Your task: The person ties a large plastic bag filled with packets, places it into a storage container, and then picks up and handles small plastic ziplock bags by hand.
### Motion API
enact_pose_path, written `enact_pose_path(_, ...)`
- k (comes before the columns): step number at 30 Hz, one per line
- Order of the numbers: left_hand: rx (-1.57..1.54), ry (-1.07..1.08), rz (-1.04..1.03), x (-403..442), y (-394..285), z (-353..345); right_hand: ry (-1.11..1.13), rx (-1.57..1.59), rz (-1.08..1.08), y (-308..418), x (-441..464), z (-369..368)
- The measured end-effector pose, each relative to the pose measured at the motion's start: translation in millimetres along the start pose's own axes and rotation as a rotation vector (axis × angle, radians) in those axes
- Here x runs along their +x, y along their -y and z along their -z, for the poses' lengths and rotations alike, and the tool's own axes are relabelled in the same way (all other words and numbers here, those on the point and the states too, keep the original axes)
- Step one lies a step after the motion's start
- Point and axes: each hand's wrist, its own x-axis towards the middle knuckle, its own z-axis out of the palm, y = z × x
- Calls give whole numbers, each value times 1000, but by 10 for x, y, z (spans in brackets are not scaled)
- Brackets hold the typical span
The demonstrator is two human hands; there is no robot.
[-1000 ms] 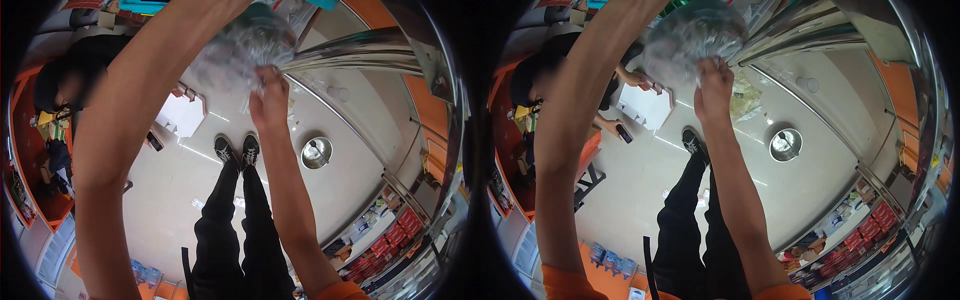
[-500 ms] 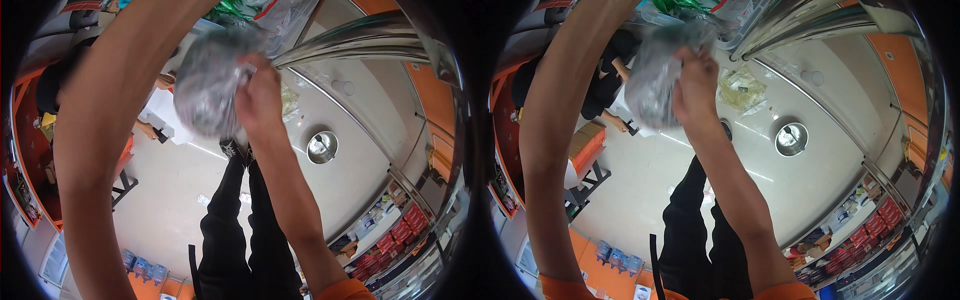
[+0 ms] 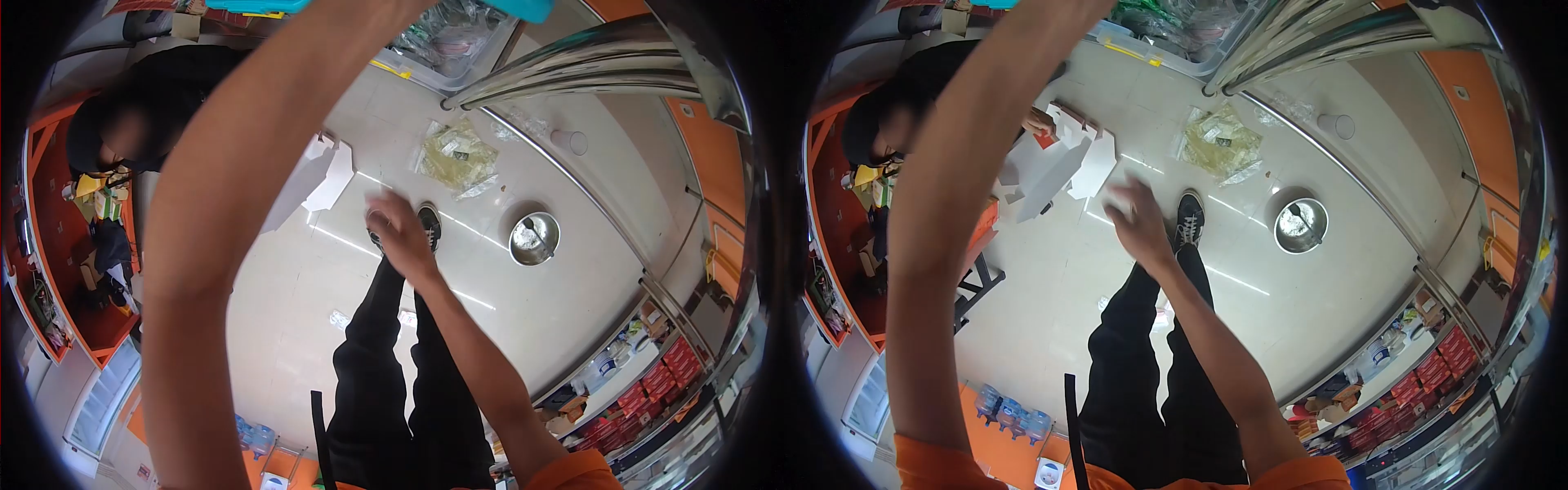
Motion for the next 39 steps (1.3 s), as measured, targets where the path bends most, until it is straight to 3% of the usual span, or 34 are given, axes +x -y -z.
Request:
enact_pose_path(3, -459, -55, 196, -223, 331, -186, 102, -10, -459, -240, -828, 278)
enact_pose_path(6, -598, -123, 394, -475, 738, -438, 57, -125, -680, -618, -1483, 718)
enact_pose_path(9, -278, -224, 625, -624, 990, -533, -117, -159, -763, -1133, -2085, 1156)
enact_pose_path(10, -66, -273, 745, -738, 937, -504, -77, -273, -697, -1350, -2258, 1345)
enact_pose_path(11, -50, -245, 725, -797, 997, -516, -34, -383, -635, -1474, -2425, 1488)
enact_pose_path(13, -29, -191, 666, -843, 1098, -572, -138, -286, -851, -1383, -2553, 1650)
enact_pose_path(17, -232, -159, 525, -822, 1360, -712, -210, -214, -877, -1514, -2845, 1857)
enact_pose_path(23, -252, -192, 477, -892, 1406, -818, -216, -116, -842, -1377, -2896, 1592)
enact_pose_path(25, -317, -195, 499, -879, 1409, -861, -162, -186, -924, -1177, -2791, 1475)
enact_pose_path(28, -511, -219, 280, -1084, 1333, -836, -127, -346, -887, -985, -2692, 1335)
enact_pose_path(31, -373, -255, 262, -1161, 1384, -1102, -117, -377, -816, -1193, -2850, 1403)
enact_pose_path(37, -617, -219, 172, -1200, 1358, -1289, -65, -418, -767, -1077, -2862, 1509)
enact_pose_path(39, -608, -166, 238, -1233, 1342, -1261, -53, -429, -790, -1038, -2858, 1524)
